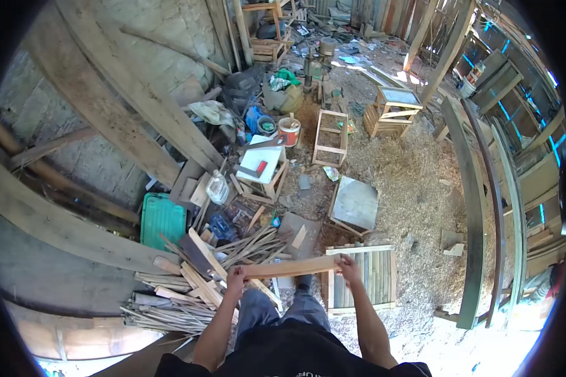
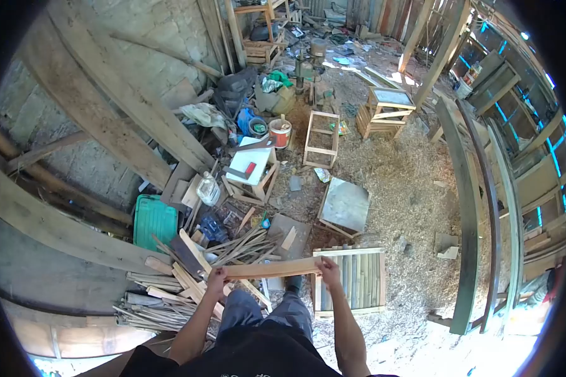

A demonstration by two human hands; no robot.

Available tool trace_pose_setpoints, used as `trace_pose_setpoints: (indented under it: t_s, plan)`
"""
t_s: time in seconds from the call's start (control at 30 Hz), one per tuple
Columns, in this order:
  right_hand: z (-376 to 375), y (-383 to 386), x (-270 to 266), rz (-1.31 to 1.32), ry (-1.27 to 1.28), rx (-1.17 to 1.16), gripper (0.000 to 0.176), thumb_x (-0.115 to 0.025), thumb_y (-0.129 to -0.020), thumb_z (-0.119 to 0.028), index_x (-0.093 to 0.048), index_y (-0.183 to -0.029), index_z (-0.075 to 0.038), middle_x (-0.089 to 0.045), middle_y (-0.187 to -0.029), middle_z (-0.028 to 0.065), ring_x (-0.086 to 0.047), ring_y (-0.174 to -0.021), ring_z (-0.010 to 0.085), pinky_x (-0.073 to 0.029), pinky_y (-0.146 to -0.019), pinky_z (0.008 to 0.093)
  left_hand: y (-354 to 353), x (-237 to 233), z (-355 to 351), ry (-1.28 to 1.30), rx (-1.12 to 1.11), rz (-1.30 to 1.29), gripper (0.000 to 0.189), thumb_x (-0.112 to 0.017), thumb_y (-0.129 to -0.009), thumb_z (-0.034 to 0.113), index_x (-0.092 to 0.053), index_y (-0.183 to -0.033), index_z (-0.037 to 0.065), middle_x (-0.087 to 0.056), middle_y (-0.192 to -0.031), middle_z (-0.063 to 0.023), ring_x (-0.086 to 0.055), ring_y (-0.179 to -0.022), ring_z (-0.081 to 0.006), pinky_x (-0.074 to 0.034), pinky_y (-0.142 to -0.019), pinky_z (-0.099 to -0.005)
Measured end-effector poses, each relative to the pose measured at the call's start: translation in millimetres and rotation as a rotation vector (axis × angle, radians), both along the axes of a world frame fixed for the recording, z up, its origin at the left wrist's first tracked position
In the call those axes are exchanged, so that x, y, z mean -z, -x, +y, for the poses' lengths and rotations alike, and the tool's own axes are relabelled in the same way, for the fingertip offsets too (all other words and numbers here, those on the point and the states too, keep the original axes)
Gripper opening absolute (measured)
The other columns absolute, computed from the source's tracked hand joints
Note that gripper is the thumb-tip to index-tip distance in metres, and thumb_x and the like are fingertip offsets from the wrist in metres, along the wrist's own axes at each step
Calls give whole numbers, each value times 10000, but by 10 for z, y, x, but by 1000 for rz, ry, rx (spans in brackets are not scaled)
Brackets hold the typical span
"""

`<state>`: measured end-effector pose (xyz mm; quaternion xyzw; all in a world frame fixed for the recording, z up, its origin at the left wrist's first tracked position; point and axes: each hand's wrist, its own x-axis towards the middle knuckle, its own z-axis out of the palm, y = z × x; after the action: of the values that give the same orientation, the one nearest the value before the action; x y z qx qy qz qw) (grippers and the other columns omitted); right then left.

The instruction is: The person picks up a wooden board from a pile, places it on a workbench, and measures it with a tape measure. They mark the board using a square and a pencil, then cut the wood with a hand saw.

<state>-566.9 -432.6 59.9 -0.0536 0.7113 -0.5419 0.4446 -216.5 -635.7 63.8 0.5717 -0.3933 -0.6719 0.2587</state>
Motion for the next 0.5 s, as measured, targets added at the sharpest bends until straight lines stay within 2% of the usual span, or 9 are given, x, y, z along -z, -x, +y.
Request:
trace_pose_setpoints:
  t_s: [0.07,0.17,0.23,0.3,0.37,0.43,0.5]
  plan:
    - [-93,368,-192,26,48,-2,427,-659,-886,-155,-560,-1279,-23,-668,-901,73,-622,-734,132,-505,-576,280,438,-165,-162,45,30,-61,156,-635,-921,195,-568,-1009,85,-592,-898,-46,-583,-769,-149,-504,-589,-310]
    - [-178,626,-408,5,70,87,430,-661,-884,-157,-560,-1280,-24,-667,-944,77,-621,-746,135,-499,-582,283,842,-161,-359,79,36,19,161,-636,-914,191,-576,-995,65,-591,-864,-37,-574,-721,-127,-506,-567,-278]
    - [-203,715,-295,27,91,106,433,-671,-882,-172,-564,-1278,-33,-665,-970,68,-618,-756,130,-492,-593,278,1040,-234,-516,124,57,-9,158,-625,-921,190,-577,-987,54,-594,-850,-43,-573,-705,-125,-500,-551,-268]
    - [-217,760,-208,-56,114,153,426,-685,-874,-179,-578,-1267,-55,-663,-964,49,-615,-764,122,-488,-596,274,1155,-249,-649,170,140,13,144,-600,-942,197,-562,-1013,77,-573,-887,-42,-576,-767,-130,-554,-645,-310]
    - [-248,839,-178,-69,102,167,416,-697,-869,-192,-590,-1253,-72,-662,-948,38,-610,-754,118,-485,-594,274,1331,-242,-783,171,146,-45,139,-587,-949,188,-567,-1021,71,-578,-884,-48,-576,-761,-126,-553,-626,-305]
    - [-298,949,-124,-73,107,207,403,-703,-867,-205,-598,-1235,-77,-659,-943,32,-608,-744,118,-484,-593,275,1529,-261,-860,154,118,-9,148,-611,-926,181,-587,-982,47,-595,-837,-53,-576,-700,-118,-516,-545,-271]
    - [-333,1172,-63,-72,68,178,416,-710,-864,-224,-593,-1234,-73,-657,-953,36,-615,-772,123,-489,-610,275,1717,-109,-990,147,149,-10,166,-619,-920,187,-592,-1003,45,-599,-853,-61,-587,-718,-126,-539,-570,-277]
